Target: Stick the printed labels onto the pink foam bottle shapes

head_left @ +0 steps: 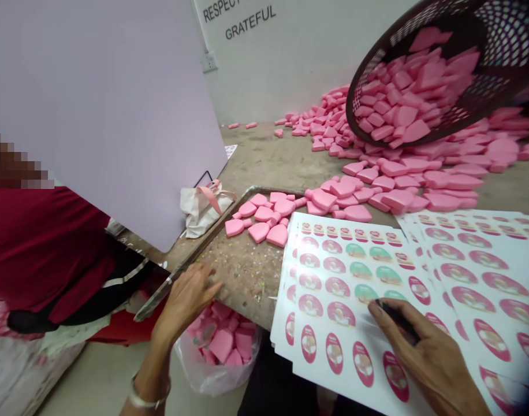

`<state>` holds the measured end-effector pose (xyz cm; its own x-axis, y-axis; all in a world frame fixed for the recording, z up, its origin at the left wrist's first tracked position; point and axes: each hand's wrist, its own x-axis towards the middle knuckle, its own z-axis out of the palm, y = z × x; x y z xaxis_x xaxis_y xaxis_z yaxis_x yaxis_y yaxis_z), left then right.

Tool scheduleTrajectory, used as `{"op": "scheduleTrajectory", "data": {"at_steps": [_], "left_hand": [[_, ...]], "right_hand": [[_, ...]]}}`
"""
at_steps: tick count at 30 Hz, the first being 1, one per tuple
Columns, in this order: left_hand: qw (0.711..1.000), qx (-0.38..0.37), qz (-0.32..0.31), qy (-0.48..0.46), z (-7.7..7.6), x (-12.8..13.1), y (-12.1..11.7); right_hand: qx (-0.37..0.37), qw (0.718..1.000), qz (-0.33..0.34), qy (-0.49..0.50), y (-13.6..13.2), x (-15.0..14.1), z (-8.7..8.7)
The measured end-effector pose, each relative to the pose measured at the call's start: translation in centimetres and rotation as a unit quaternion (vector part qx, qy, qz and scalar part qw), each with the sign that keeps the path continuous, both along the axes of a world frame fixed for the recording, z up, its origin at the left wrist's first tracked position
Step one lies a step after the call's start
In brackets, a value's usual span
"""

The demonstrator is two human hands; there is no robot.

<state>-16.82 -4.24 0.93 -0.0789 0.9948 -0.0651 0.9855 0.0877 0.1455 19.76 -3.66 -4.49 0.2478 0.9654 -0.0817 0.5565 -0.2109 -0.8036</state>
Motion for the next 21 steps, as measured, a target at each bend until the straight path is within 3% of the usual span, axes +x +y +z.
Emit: {"op": "scheduleTrajectory", "data": {"at_steps": [3,6,9,13,16,18,21], "left_hand": [[0.996,0.092,-0.006,0.01,-0.9,3.3,6.0],[0.996,0.075,-0.043,0.017,-2.5,6.9,12.0],[0.997,0.053,-0.05,0.007,-3.9,8.6,14.6],[0.999,0.033,-0.018,-0.012,-4.2,7.0,14.5],[0.99,0.038,0.065,-0.116,-3.3,5.8,12.7],[0.963,0.051,0.113,-0.239,-2.6,6.3,10.7],[0.903,0.005,0.099,-0.418,-1.9,9.3,7.2]], "right_hand": [[0.033,0.999,0.008,0.002,0.0,-0.4,0.3],[0.064,0.998,0.025,-0.003,-0.3,-0.1,0.3],[0.085,0.996,0.01,-0.015,-0.8,0.9,0.6],[0.084,0.996,-0.009,-0.025,-0.8,2.8,1.6],[0.084,0.996,-0.018,-0.026,-0.1,4.1,1.7],[0.085,0.996,-0.019,-0.033,0.6,4.7,1.2],[0.083,0.994,0.01,-0.068,1.6,5.0,0.0]]}}
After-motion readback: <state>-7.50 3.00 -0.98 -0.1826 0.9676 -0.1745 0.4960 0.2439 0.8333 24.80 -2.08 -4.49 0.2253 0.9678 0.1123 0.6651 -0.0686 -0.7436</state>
